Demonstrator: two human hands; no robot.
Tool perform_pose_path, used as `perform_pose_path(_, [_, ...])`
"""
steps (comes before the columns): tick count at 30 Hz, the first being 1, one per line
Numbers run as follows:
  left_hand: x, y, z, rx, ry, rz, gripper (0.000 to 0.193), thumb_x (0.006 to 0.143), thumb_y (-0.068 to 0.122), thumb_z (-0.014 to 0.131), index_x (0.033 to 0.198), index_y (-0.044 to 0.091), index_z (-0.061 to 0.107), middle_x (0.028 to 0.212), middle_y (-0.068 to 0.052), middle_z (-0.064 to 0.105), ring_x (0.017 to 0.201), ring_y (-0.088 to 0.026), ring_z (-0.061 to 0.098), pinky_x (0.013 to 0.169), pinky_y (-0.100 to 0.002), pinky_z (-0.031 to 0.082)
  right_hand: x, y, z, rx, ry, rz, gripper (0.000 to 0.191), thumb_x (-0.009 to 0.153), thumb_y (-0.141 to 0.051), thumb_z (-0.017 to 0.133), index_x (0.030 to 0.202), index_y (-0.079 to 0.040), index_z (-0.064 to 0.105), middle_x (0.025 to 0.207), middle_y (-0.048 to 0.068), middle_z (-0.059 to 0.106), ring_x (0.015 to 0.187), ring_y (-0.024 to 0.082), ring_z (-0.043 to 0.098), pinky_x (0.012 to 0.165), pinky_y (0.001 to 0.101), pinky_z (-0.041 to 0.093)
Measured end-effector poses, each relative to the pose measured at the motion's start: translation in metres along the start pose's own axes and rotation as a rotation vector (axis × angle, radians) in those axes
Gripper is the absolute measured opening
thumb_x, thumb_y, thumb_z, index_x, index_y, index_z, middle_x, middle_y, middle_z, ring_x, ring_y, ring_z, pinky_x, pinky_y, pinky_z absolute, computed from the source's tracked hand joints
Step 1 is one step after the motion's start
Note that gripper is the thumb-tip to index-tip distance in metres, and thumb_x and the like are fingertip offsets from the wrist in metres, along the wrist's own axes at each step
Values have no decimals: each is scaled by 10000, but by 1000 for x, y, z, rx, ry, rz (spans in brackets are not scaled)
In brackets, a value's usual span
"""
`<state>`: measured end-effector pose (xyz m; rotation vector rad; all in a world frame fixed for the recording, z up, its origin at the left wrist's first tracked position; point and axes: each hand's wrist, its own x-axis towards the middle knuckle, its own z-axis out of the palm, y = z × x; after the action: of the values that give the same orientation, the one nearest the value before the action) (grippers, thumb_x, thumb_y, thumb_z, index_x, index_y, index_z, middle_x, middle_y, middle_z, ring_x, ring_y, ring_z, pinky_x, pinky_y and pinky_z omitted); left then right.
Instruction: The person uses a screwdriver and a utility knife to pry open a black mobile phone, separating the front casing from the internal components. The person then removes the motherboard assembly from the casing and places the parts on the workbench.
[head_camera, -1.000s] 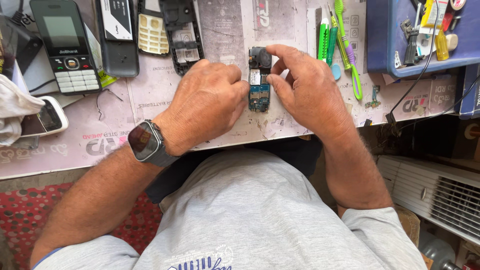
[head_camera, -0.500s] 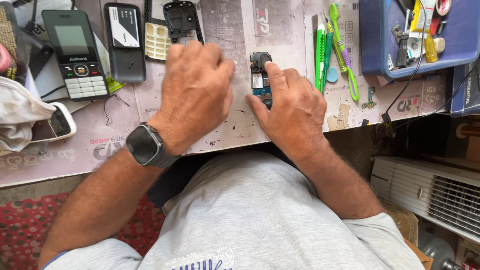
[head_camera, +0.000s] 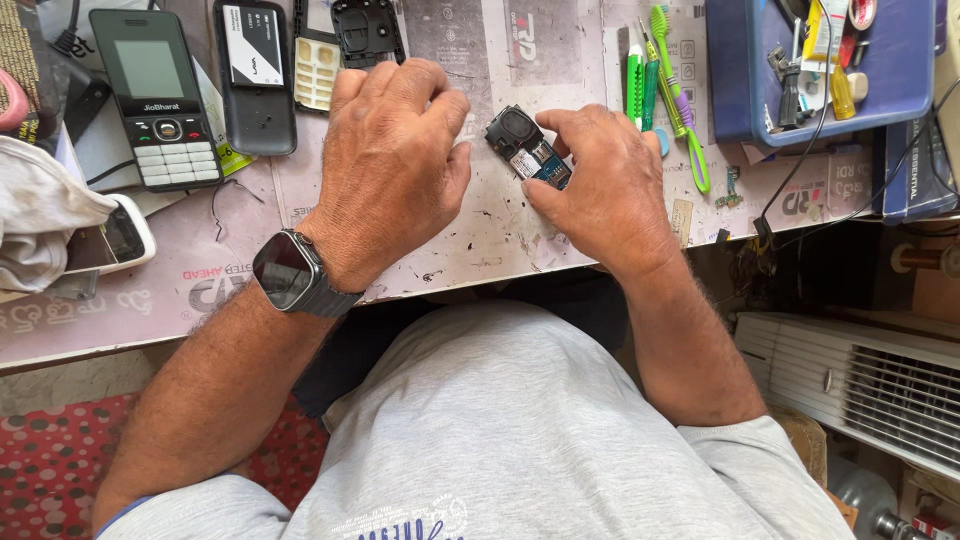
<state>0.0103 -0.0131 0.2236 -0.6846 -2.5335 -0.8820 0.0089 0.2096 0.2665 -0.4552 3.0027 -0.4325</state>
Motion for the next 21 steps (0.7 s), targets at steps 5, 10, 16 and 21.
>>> perform_pose_path(5, [-5, -2, -3, -10, 43, -4, 323, 878, 133, 836, 1149, 6, 715, 1172, -107, 619, 1102, -252, 589, 955, -439, 410, 4, -6, 0, 12, -80, 83, 450, 730, -199, 854, 1150, -113, 718, 959, 59, 662, 965, 243, 628, 911, 466, 424])
perform_pose_path(10, [-9, -4, -5, -23, 56, -10, 319, 899, 125, 833, 1171, 6, 717, 1177, -107, 620, 1096, -243, 599, 945, -437, 418, 4, -11, 4, 40, -66, 81, 393, 730, -160, 837, 1096, -86, 714, 971, 64, 697, 944, 225, 676, 901, 454, 490])
perform_pose_path(16, [-10, -5, -7, -43, 86, -9, 304, 892, 114, 828, 1154, 7, 716, 1174, -108, 621, 1107, -250, 604, 934, -439, 439, 5, -7, 4, 263, -87, 82, 372, 781, -125, 831, 1118, -39, 699, 964, 77, 749, 871, 162, 729, 803, 356, 596])
perform_pose_path(21, [-7, 1, -7, -71, 99, -7, 264, 902, 92, 827, 1128, 8, 720, 1136, -91, 628, 1047, -234, 630, 876, -415, 497, 5, 2, 3, 546, -170, 196, 207, 880, -70, 757, 1082, -37, 721, 910, 37, 756, 795, 96, 702, 705, 273, 598])
